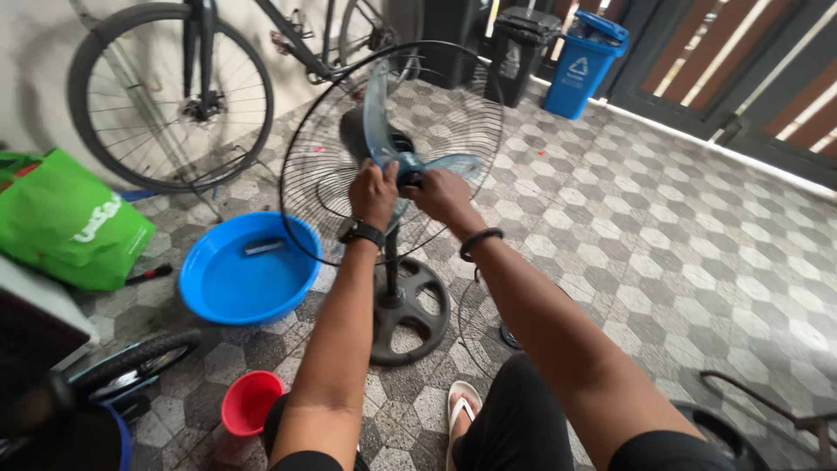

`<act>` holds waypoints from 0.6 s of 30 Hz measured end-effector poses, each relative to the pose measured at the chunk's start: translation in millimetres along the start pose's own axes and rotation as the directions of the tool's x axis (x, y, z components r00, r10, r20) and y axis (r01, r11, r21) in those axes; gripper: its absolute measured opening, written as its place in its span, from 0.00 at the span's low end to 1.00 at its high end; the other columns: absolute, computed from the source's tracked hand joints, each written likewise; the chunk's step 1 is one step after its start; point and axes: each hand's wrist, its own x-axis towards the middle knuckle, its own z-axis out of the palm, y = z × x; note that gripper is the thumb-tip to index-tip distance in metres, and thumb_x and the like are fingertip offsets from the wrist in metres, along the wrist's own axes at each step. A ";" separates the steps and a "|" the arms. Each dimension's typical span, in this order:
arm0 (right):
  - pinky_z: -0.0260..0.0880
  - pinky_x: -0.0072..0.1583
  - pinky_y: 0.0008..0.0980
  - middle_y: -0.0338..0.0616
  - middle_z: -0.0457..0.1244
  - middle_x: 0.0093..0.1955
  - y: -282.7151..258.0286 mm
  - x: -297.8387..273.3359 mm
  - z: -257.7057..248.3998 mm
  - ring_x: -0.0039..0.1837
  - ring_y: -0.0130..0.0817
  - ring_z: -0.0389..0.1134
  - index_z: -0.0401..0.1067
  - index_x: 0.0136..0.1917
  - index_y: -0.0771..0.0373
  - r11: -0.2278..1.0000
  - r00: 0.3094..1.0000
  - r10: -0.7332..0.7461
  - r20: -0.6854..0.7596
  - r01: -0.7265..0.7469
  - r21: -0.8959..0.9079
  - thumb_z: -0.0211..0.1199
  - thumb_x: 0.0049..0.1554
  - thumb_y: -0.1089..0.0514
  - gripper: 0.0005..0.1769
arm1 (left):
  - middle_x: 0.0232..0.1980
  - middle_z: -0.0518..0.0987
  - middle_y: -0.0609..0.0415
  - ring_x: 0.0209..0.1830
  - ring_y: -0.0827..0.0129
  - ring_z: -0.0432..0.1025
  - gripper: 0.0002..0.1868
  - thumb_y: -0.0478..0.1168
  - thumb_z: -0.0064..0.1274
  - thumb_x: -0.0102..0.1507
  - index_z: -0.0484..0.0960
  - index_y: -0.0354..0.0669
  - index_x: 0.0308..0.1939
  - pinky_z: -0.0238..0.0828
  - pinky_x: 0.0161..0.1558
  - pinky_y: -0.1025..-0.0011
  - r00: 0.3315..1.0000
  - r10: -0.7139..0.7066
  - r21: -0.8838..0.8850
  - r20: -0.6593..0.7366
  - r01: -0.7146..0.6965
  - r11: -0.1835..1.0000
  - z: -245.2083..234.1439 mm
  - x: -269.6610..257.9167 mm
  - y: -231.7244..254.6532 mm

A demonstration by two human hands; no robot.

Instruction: The person assembles a standing electric fan by attaching the front grille, inserting the fan blade, securing the blade cap, and fitting the rear grille. The person then attaches the control box to the motor housing and wipes the fan with a cloth.

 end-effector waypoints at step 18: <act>0.71 0.31 0.23 0.42 0.69 0.30 8.7 21.6 2.7 0.30 0.26 0.71 0.76 0.35 0.63 0.862 0.964 0.184 0.190 -0.251 0.441 0.66 0.58 0.45 0.19 | 0.33 0.80 0.37 0.32 0.41 0.75 0.24 0.54 0.50 0.70 0.79 0.35 0.32 0.71 0.33 0.50 0.979 -0.155 0.006 0.136 0.155 0.988 10.5 3.1 -2.6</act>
